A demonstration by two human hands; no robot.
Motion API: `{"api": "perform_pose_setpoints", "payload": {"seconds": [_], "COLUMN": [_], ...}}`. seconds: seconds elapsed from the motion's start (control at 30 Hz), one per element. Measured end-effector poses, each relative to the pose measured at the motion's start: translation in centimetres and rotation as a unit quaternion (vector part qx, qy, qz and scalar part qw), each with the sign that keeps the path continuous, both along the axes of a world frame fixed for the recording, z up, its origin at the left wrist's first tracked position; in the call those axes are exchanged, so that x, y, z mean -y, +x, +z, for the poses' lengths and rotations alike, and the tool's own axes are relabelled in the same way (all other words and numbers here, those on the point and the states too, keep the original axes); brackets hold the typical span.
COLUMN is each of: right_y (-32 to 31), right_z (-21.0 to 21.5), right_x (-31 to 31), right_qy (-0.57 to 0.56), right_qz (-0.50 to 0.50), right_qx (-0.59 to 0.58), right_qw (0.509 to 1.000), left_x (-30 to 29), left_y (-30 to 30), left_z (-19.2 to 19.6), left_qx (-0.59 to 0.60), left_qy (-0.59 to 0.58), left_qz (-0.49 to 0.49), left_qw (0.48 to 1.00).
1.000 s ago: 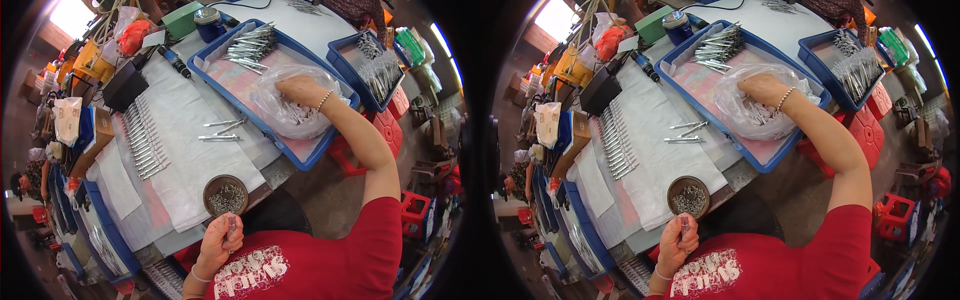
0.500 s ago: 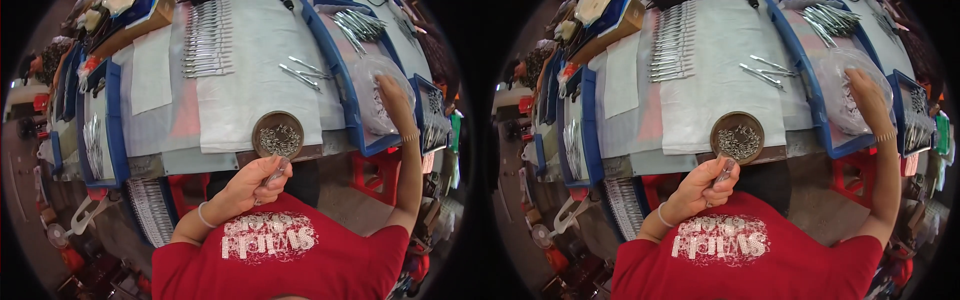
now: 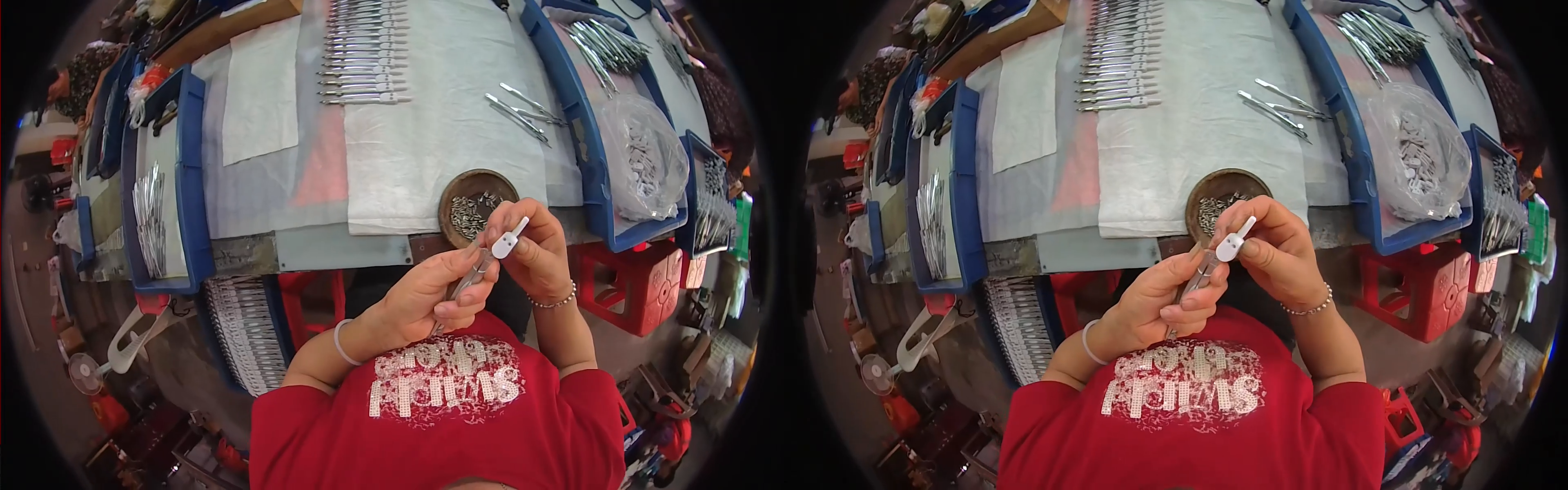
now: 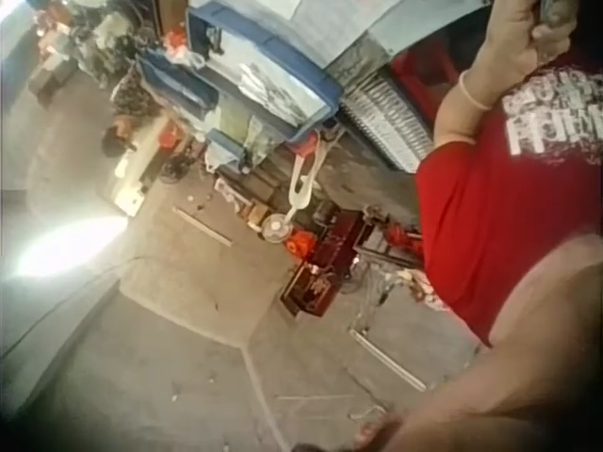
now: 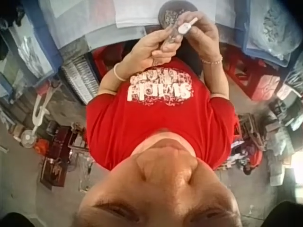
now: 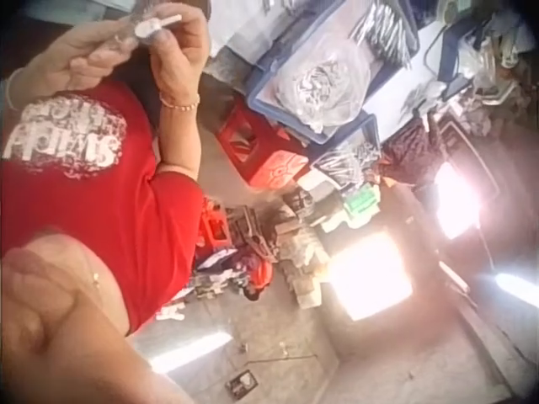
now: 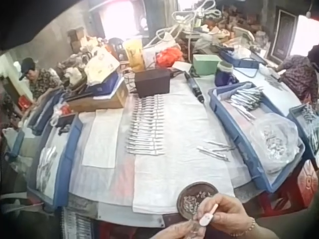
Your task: Assembling small metal components by inserting tiny pins into housings at a manufacturing workbench.
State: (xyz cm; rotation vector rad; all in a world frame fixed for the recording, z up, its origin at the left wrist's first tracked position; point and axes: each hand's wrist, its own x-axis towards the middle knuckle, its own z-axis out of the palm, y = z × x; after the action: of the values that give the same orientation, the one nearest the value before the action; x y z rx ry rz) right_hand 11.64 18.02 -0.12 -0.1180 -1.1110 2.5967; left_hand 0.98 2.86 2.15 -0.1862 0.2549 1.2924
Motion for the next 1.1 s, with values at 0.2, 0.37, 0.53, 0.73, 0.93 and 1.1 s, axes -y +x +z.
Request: {"api": "perform_pose_setpoints", "payload": {"seconds": [0.2,0.37,0.53,0.73,0.93,1.1], "right_y": [-0.8,-1.1,-1.6,-2.8,-3.6,-3.9], "right_z": [-1.0,-1.4,-1.0,0.3,3.7,5.1], "right_x": [1.2,1.3,1.4,1.3,0.8,1.7], "right_qy": [-0.052,-0.076,-0.067,0.027,-0.2,-0.157], "right_qz": [0.017,0.071,0.11,0.049,-0.011,0.035], "right_qx": [0.018,-0.007,0.001,0.008,-0.005,0.137], "right_qw": [0.998,0.995,0.992,0.998,0.98,0.977], "left_x": [0.7,1.3,1.6,1.9,2.0,2.4], "left_y": [0.4,1.2,2.1,1.1,1.3,1.6], "left_z": [-0.3,-0.2,-0.3,-0.3,0.3,0.2], "left_qx": [0.049,0.07,0.093,0.061,-0.059,-0.082], "left_qy": [0.011,0.013,0.028,0.005,-0.004,-0.024], "left_qz": [0.016,0.037,0.087,0.099,0.055,0.052], "left_qw": [0.999,0.997,0.991,0.993,0.997,0.995]}}
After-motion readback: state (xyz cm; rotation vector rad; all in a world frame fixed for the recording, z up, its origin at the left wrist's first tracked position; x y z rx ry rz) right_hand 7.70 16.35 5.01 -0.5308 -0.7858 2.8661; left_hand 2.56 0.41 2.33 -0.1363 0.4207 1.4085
